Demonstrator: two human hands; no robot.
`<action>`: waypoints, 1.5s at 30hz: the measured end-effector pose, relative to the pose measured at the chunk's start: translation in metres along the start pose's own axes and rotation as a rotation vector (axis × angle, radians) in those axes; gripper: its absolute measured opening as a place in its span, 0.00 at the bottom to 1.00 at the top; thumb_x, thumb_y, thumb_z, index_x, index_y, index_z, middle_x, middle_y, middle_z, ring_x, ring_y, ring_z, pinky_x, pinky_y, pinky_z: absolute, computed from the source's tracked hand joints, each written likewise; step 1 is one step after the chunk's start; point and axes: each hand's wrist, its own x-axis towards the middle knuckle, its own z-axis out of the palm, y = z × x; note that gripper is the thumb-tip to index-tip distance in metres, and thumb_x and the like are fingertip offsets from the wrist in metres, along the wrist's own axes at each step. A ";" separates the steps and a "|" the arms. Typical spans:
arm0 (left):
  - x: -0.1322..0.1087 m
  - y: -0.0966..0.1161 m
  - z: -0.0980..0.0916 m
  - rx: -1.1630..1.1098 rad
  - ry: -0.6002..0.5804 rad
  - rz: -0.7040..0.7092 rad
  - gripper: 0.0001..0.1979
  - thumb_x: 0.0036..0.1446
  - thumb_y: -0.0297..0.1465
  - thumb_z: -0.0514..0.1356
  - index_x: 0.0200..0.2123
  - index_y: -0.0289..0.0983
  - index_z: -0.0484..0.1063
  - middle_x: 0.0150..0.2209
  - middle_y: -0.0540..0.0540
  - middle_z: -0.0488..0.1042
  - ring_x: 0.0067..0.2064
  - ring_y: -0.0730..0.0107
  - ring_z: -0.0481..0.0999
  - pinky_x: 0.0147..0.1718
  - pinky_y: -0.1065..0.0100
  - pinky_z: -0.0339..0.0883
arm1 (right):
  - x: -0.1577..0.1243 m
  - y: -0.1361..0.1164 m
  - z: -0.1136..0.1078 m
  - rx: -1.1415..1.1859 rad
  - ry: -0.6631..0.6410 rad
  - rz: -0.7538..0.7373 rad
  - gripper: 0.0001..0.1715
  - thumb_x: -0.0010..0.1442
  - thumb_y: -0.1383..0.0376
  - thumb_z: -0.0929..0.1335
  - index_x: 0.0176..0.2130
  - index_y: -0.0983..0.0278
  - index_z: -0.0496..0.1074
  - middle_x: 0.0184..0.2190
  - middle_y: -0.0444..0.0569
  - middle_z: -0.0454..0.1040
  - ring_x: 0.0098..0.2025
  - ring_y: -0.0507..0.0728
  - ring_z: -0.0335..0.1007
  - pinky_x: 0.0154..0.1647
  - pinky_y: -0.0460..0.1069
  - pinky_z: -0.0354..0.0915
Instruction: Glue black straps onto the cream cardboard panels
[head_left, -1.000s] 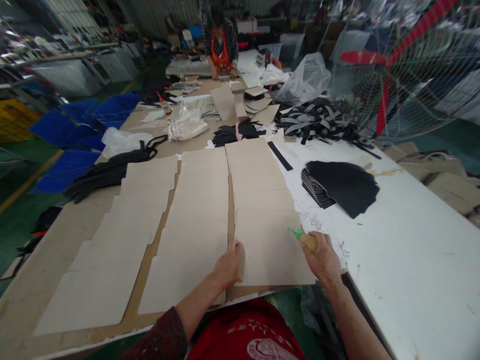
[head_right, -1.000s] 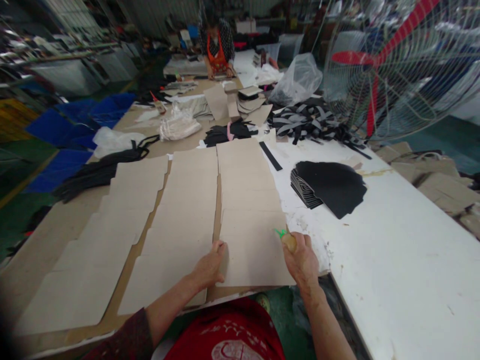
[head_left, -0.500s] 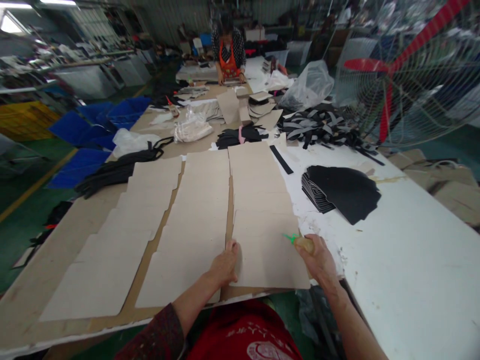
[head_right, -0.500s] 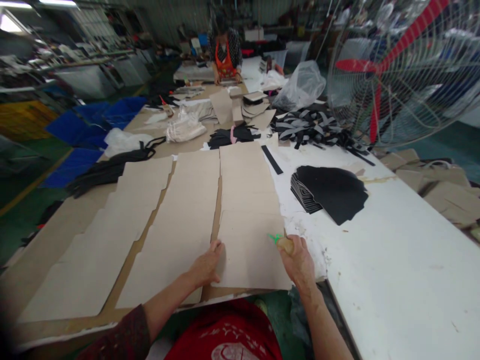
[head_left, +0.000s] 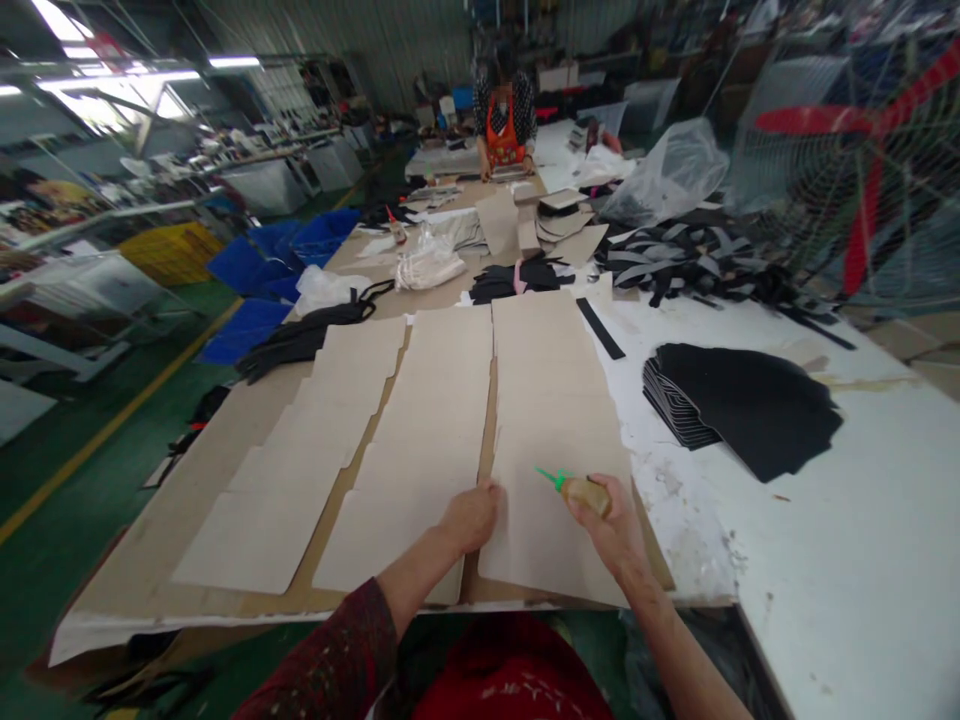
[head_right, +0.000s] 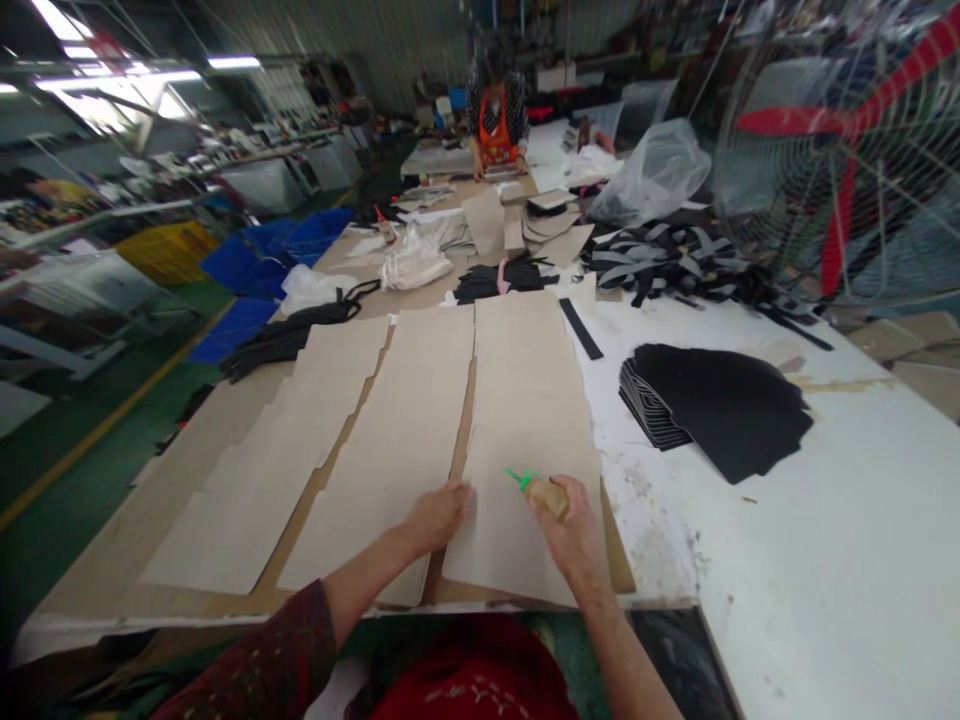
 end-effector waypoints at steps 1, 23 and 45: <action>0.004 0.000 -0.001 -0.003 0.020 -0.006 0.18 0.65 0.29 0.48 0.57 0.38 0.62 0.60 0.37 0.65 0.56 0.58 0.74 0.53 0.59 0.69 | 0.001 -0.003 0.007 -0.035 -0.008 -0.041 0.27 0.51 0.53 0.71 0.48 0.60 0.69 0.43 0.50 0.73 0.45 0.62 0.70 0.48 0.56 0.68; 0.031 -0.023 0.007 -0.120 0.107 0.107 0.14 0.60 0.29 0.56 0.49 0.38 0.66 0.51 0.41 0.70 0.49 0.60 0.75 0.49 0.62 0.72 | 0.015 -0.036 0.049 -0.568 -0.117 -0.246 0.17 0.61 0.59 0.66 0.49 0.57 0.65 0.45 0.49 0.69 0.41 0.59 0.72 0.39 0.54 0.69; 0.038 -0.019 -0.028 -0.107 0.145 0.046 0.09 0.59 0.28 0.55 0.43 0.37 0.72 0.49 0.41 0.71 0.54 0.58 0.69 0.53 0.61 0.68 | 0.059 -0.009 0.014 0.317 0.178 0.216 0.35 0.46 0.49 0.75 0.48 0.62 0.67 0.34 0.46 0.74 0.32 0.56 0.70 0.32 0.51 0.67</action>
